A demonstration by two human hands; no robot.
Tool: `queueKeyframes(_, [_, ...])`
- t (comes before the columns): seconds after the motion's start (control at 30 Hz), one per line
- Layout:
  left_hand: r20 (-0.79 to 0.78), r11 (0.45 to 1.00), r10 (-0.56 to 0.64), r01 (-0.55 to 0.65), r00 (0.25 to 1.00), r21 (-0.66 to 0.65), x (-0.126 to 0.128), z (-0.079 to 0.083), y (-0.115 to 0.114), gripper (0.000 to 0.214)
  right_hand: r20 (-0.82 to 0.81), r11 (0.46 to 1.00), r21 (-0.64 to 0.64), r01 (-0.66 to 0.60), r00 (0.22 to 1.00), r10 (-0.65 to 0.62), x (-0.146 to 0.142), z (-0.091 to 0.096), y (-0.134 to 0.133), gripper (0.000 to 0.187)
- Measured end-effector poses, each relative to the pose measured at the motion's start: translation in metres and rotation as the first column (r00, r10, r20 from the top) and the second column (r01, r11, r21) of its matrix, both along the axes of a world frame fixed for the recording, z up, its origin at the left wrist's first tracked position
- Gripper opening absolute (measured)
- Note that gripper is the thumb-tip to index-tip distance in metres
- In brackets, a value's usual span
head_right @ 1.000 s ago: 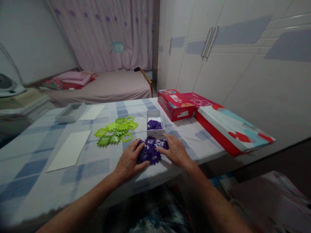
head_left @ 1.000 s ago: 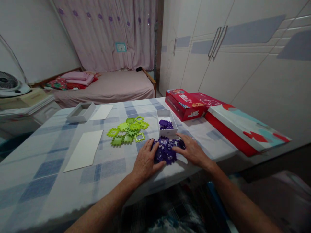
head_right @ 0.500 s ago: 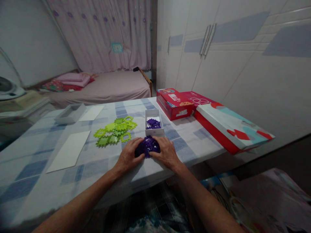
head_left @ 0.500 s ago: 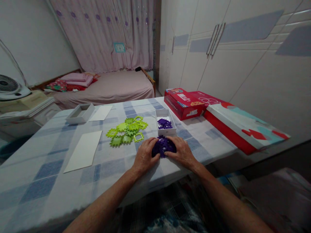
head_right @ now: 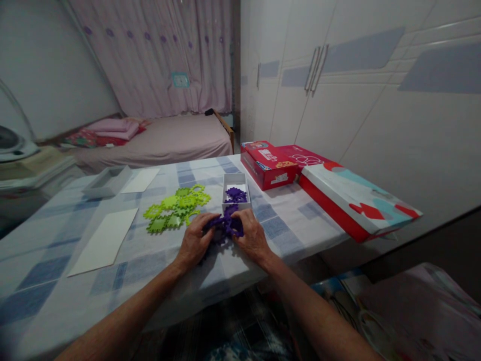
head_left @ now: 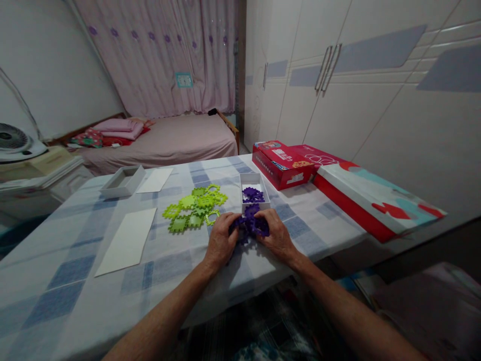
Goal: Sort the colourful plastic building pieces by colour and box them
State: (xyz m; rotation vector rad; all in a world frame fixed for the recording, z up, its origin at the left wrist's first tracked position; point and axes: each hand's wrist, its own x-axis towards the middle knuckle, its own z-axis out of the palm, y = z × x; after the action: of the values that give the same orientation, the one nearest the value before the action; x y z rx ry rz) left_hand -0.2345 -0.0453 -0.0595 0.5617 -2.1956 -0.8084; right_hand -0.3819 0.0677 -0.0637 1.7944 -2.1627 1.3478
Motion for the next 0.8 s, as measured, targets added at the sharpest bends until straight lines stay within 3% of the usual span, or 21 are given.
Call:
queueKeyframes(0.17, [-0.051, 0.998, 0.061, -0.060, 0.997, 0.023, -0.004, 0.007, -0.005, 0.037, 0.034, 0.987, -0.161, -0.025, 0.999, 0.031, 0.000, 0.008, -0.006, 0.025])
queueKeyframes(0.53, [-0.128, 0.998, 0.068, -0.070, 0.989, -0.008, -0.015, 0.026, -0.015, 0.032, 0.108, 0.952, -0.304, 0.032, 0.994, 0.001, -0.001, 0.025, -0.022, 0.037])
queueKeyframes(0.8, [-0.109, 0.996, 0.056, -0.063, 0.992, -0.065, -0.067, 0.062, -0.049, 0.035, 0.217, 0.934, -0.326, 0.146, 0.973, -0.076, -0.043, 0.056, -0.068, 0.032])
